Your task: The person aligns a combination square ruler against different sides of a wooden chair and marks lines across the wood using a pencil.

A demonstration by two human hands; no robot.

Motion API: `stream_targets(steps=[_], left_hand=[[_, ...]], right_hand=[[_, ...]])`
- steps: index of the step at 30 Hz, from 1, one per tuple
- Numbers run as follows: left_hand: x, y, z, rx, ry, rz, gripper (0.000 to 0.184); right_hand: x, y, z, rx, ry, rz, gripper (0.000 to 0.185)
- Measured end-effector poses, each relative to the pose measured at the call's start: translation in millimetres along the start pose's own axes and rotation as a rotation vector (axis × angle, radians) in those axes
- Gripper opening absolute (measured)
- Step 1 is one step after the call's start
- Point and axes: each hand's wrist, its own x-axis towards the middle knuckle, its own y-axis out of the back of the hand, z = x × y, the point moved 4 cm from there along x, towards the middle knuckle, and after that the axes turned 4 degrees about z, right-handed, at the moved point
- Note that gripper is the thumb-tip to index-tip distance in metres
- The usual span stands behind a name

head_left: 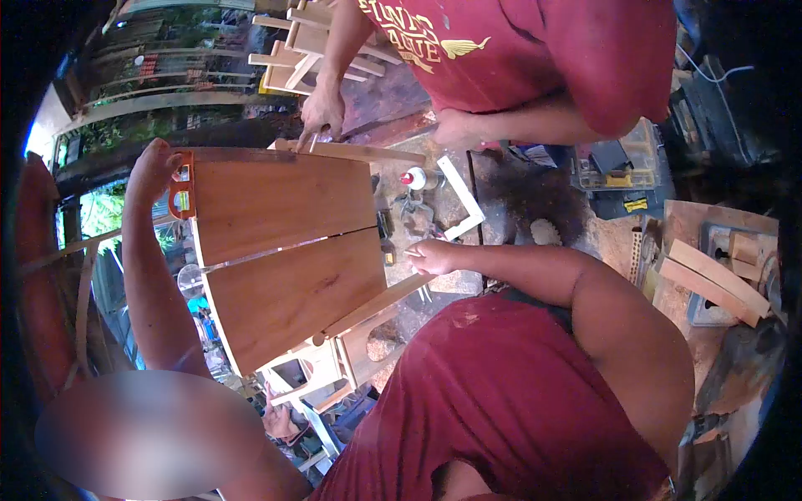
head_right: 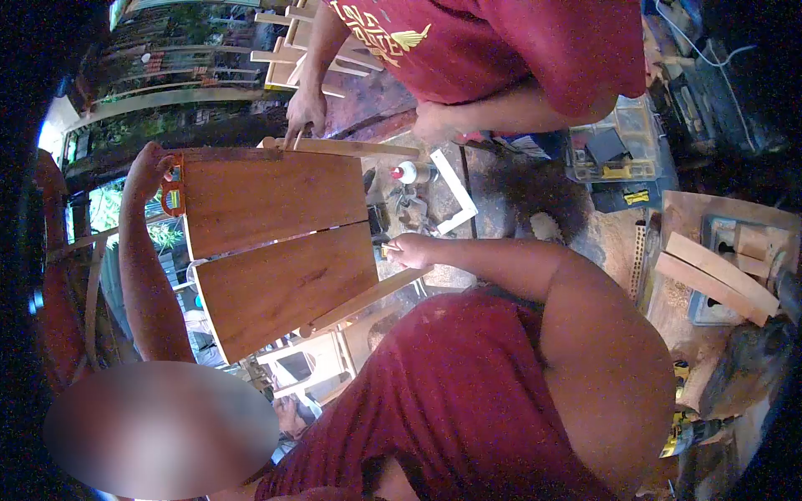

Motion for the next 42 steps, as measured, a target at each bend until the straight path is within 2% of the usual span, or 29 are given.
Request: stream_targets(steps=[3, 5, 8, 15, 18, 20, 21, 23, 24, 25, 27, 29, 30, 32, 33, 35, 37, 38, 40, 42], left_hand=[[1, -1, -1, -0.058, 0.016, -0.014, 0.026], [-6, 2, 13, -0.087, 0.096, -0.039, 0.025], [3, -2, -4, -0.013, 0.004, -0.009, 0.023], [-3, 0, 7, -0.16, 0.078, -0.053, 0.023], [-3, -1, 3, -0.152, 0.062, -0.072, 0.023], [-2, -1, -2, -0.053, -0.096, -0.035, 0.022], [-7, 0, -5, -0.043, -0.083, -0.03, 0.022], [-21, 6, -9, -0.157, -0.067, -0.051, 0.023], [-29, 8, -24, -0.11, -0.119, -0.022, 0.023], [-55, 20, -5, -0.213, 0.018, -0.031, 0.022], [-93, 33, 12, -0.198, -0.063, 0.012, 0.022], [-124, 30, 20, -0.409, 0.033, -0.17, 0.022], [-137, 28, 25, -0.447, 0.082, -0.197, 0.023], [-158, 23, 36, -0.625, 0.107, -0.142, 0.02], [-167, 19, 41, -0.705, 0.11, -0.158, 0.02], [-180, 16, 45, -0.618, 0.084, -0.106, 0.022], [-192, 11, 54, -0.658, 0.054, -0.103, 0.024], [-198, 14, 58, -0.563, 0.03, -0.098, 0.026], [-205, 14, 57, -0.568, 0.044, -0.095, 0.026], [-210, 14, 59, -0.591, 0.046, -0.114, 0.025]], right_hand=[[-4, 5, -5, 0.007, -0.023, 0.007, 0.027], [-6, 9, -7, -0.02, -0.028, 0.014, 0.027], [-8, 11, -6, 0.058, -0.036, 0.012, 0.024], [-9, 16, -8, 0.071, -0.055, -0.001, 0.026], [-13, 20, -20, 0.041, -0.068, -0.014, 0.026], [-10, 21, -30, 0.083, -0.088, -0.025, 0.027], [-9, 22, -38, 0.08, -0.075, -0.037, 0.027], [0, 29, -57, 0.132, 0.018, 0.001, 0.028], [15, 27, -55, 0.155, 0.014, 0.044, 0.026], [34, 26, -52, 0.286, 0.226, 0.158, 0.021], [47, 51, -93, 0.226, 0.364, 0.445, 0.02], [23, 92, -184, -0.099, 0.82, 0.825, 0.021], [22, 97, -212, -0.097, 0.832, 0.803, 0.021], [18, 93, -260, -0.257, 0.994, 0.751, 0.022], [15, 90, -270, -0.257, 0.994, 0.734, 0.022], [31, 64, -274, 0.019, 0.586, -0.082, 0.025], [28, 55, -286, -0.049, 0.627, -0.114, 0.027], [23, 52, -289, -0.046, 0.583, -0.122, 0.027], [21, 45, -289, -0.043, 0.537, -0.135, 0.027], [20, 40, -287, -0.043, 0.587, -0.11, 0.03]])
